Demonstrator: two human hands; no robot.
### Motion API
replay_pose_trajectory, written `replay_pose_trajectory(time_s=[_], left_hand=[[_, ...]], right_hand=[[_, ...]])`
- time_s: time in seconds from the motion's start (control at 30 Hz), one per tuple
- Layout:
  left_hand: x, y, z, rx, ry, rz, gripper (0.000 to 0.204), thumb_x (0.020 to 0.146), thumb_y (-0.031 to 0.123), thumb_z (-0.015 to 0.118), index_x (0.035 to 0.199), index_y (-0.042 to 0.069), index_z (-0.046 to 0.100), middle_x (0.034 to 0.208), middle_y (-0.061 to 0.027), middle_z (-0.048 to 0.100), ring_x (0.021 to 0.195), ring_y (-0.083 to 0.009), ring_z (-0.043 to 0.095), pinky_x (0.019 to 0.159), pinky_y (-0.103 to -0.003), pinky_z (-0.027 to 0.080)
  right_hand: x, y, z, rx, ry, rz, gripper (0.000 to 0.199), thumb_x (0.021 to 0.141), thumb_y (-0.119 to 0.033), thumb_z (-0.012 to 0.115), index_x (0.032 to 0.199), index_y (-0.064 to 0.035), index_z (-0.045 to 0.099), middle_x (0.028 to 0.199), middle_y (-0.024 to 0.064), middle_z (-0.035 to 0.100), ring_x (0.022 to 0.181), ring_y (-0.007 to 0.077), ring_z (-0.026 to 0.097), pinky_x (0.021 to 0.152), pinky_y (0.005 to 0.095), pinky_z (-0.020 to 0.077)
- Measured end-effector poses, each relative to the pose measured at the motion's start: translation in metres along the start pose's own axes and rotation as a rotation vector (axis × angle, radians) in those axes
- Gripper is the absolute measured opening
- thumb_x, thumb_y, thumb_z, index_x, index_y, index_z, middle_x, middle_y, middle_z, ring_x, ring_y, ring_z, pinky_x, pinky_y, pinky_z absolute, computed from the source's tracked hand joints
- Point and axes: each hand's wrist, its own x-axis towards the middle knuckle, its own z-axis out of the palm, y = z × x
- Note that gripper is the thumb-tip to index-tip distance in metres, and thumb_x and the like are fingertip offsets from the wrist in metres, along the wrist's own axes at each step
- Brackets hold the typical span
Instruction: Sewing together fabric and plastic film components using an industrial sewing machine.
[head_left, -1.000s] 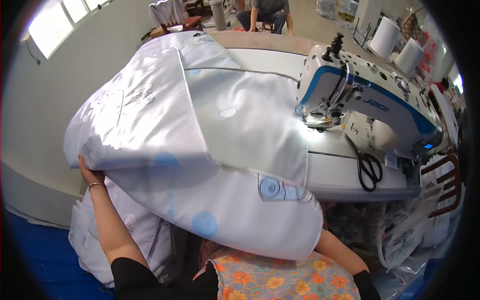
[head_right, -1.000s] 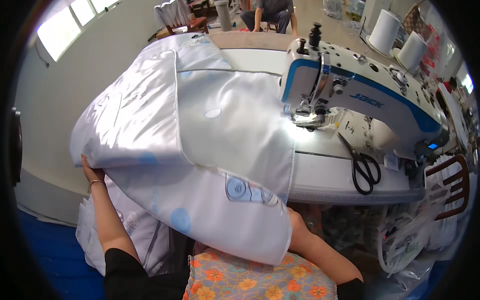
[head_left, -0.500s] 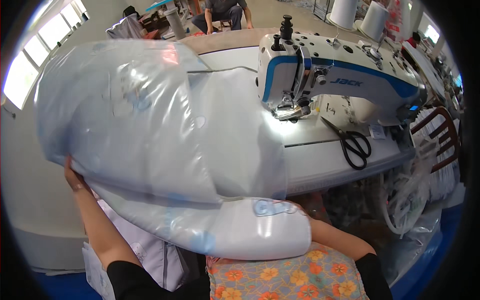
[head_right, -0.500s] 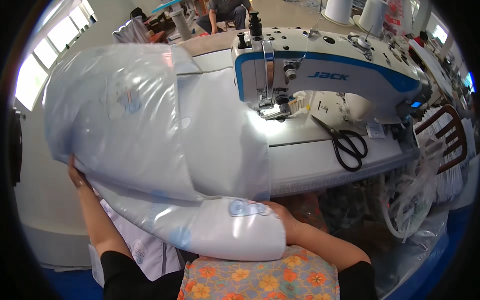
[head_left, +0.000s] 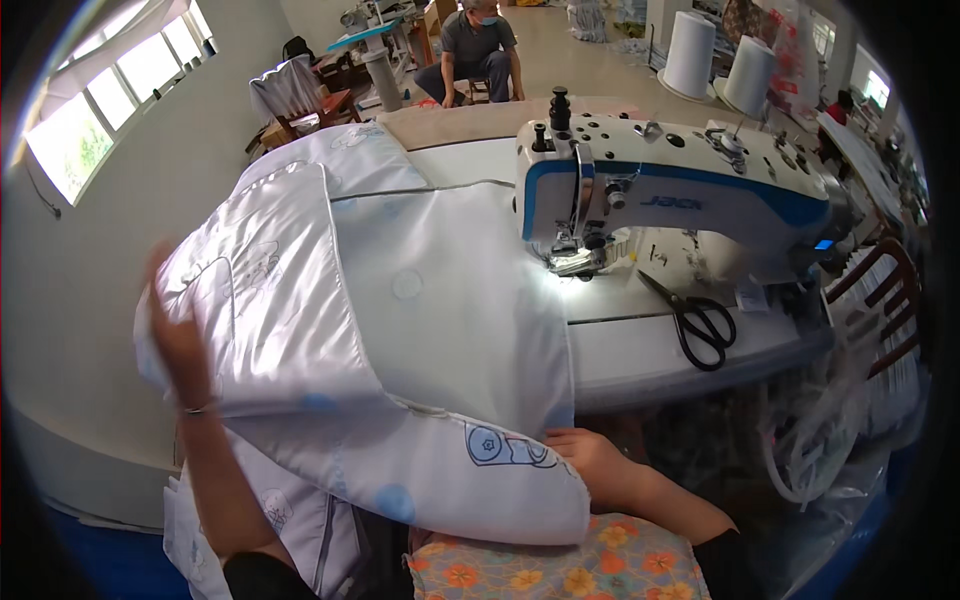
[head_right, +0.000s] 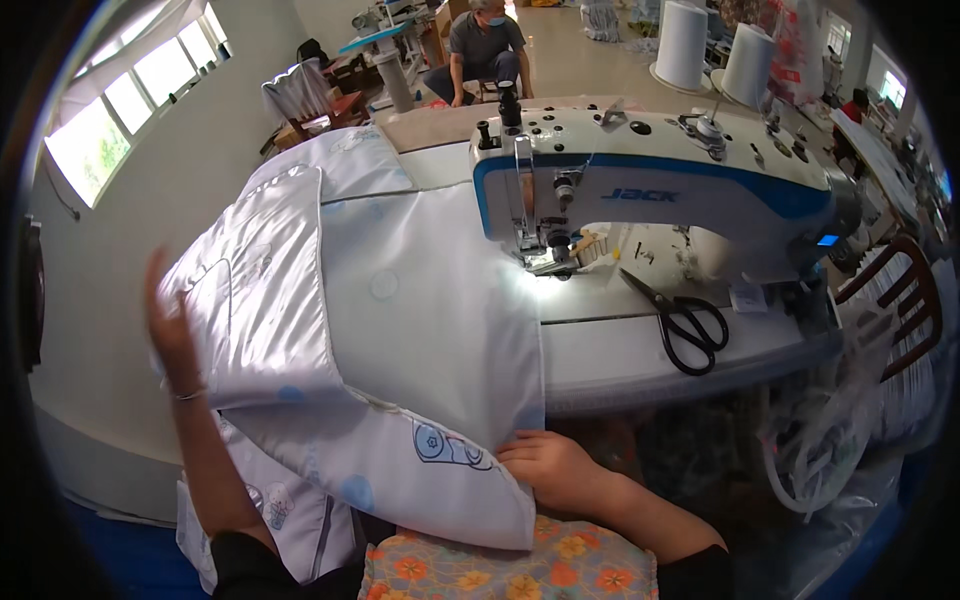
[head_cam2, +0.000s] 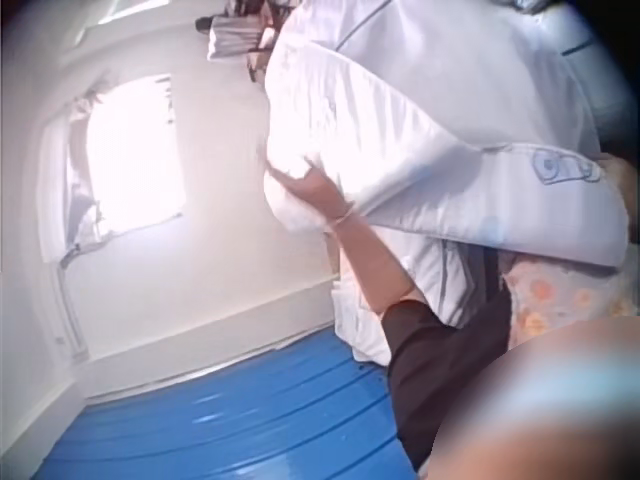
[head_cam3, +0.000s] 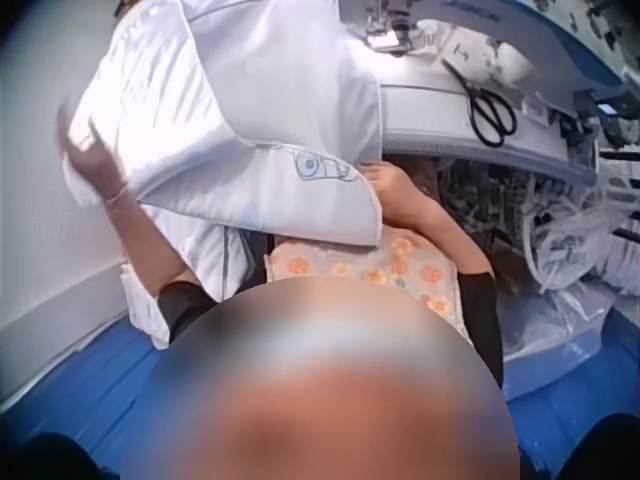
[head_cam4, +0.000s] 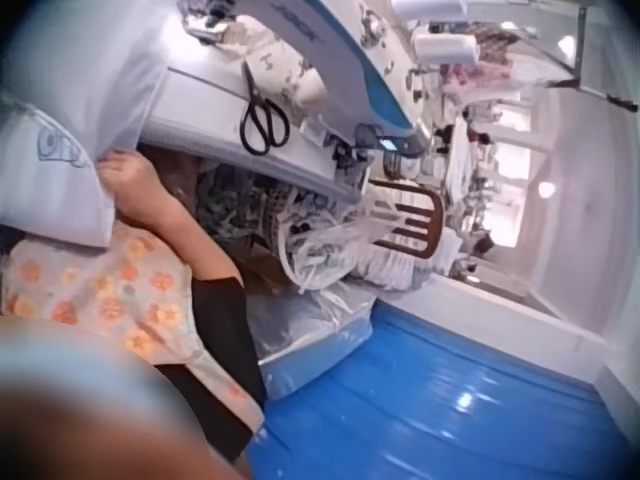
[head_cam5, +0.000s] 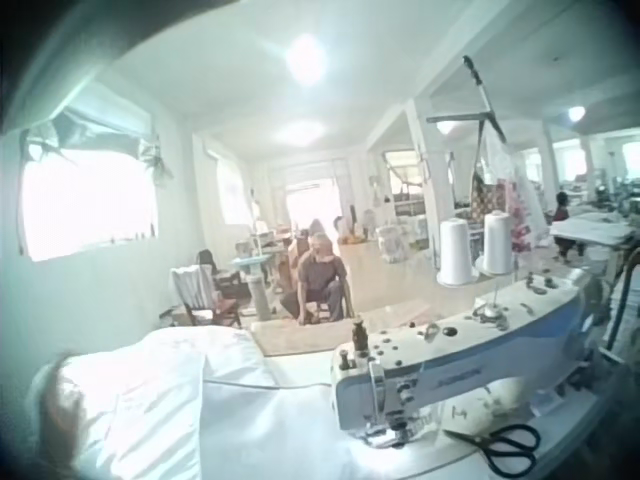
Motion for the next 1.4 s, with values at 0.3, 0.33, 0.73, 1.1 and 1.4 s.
replay_pose_trajectory(time_s=[0.3,0.33,0.73,1.1,1.4], left_hand=[[-0.136,0.197,0.226,0.012,-0.884,0.663,0.053,0.081,0.021,0.067,0.128,-0.001,0.058,0.141,-0.0241,0.049,0.128,-0.0404,0.049,0.108,-0.052,0.037],[-0.146,0.192,0.227,0.034,-0.776,0.660,0.051,0.081,0.019,0.065,0.127,-0.002,0.058,0.140,-0.0249,0.050,0.126,-0.0410,0.049,0.108,-0.052,0.037],[-0.160,0.204,0.251,0.067,-0.658,0.700,0.045,0.087,0.012,0.057,0.130,-0.001,0.060,0.138,-0.0206,0.056,0.128,-0.0400,0.051,0.110,-0.048,0.037],[-0.160,0.198,0.228,0.039,-0.629,0.677,0.041,0.084,0.009,0.058,0.123,-0.003,0.062,0.133,-0.0223,0.059,0.124,-0.0404,0.054,0.109,-0.048,0.039],[-0.140,0.303,0.166,-0.595,-1.059,0.524,0.036,0.090,0.024,0.066,0.111,-0.005,0.064,0.123,-0.0182,0.065,0.115,-0.0330,0.061,0.099,-0.041,0.047]], right_hand=[[-0.043,0.023,0.048,-0.029,0.135,-0.036,0.028,0.077,-0.012,0.062,0.103,-0.0016,0.069,0.109,0.0162,0.068,0.106,0.0358,0.064,0.094,0.0415,0.0530],[-0.051,0.024,0.044,0.004,0.205,-0.058,0.025,0.078,-0.011,0.061,0.101,-0.0016,0.069,0.108,0.0159,0.068,0.105,0.0354,0.064,0.090,0.0421,0.0540],[-0.423,0.159,0.180,-0.089,0.988,1.819,0.041,0.084,-0.035,0.070,0.107,-0.0008,0.068,0.102,0.0216,0.071,0.099,0.0356,0.069,0.083,0.0424,0.0539],[-0.381,0.092,0.171,-0.120,1.116,1.638,0.026,0.085,-0.026,0.068,0.082,-0.0007,0.066,0.070,0.0162,0.064,0.067,0.0274,0.065,0.064,0.0416,0.0485],[-0.133,-0.085,-0.056,0.062,0.902,0.361,0.035,0.084,-0.009,0.070,0.058,-0.0041,0.046,0.053,0.0094,0.044,0.045,0.0202,0.040,0.047,0.0371,0.0342]])
